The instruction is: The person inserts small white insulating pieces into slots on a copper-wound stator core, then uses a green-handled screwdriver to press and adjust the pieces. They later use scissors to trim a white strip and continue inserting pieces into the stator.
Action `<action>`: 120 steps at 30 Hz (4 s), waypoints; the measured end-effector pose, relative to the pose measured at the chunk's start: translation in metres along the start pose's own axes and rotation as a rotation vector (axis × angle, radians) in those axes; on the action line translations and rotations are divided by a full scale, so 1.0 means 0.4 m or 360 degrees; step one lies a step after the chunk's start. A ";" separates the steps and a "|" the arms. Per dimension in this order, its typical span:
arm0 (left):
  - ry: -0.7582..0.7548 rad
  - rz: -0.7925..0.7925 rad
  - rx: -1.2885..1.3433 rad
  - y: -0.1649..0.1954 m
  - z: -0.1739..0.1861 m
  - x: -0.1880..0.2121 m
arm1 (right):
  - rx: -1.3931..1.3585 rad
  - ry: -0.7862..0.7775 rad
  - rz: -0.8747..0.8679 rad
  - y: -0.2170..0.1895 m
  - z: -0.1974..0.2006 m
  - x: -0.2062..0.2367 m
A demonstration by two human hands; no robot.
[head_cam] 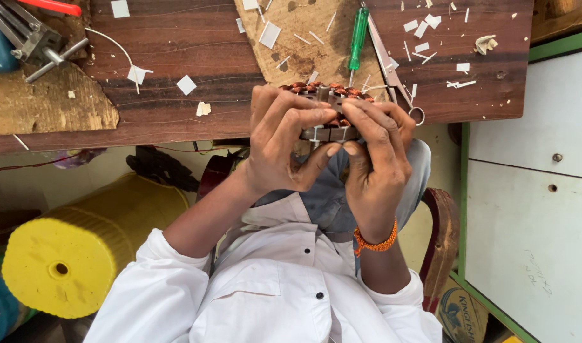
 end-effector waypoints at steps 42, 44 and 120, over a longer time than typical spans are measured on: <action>0.0138 -0.0013 -0.0054 -0.152 0.042 -0.094 | 0.0267 -0.0414 -0.0671 0.169 -0.066 -0.226; 0.0132 0.0033 -0.0015 -0.162 0.028 -0.068 | -0.0484 -0.0205 -0.0679 0.173 0.017 -0.188; 0.0033 -0.0064 -0.0383 -0.082 0.010 -0.080 | -0.0720 0.0423 0.0043 0.026 -0.089 -0.049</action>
Point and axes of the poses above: each hand's wrist, its own x-axis away from the middle knuckle, its own z-axis out of the back of the hand, y = z × x, the point moved 1 cm from there along -x, towards the middle knuckle, and after that the axes turned 3 degrees about x, right-handed, at the moved point
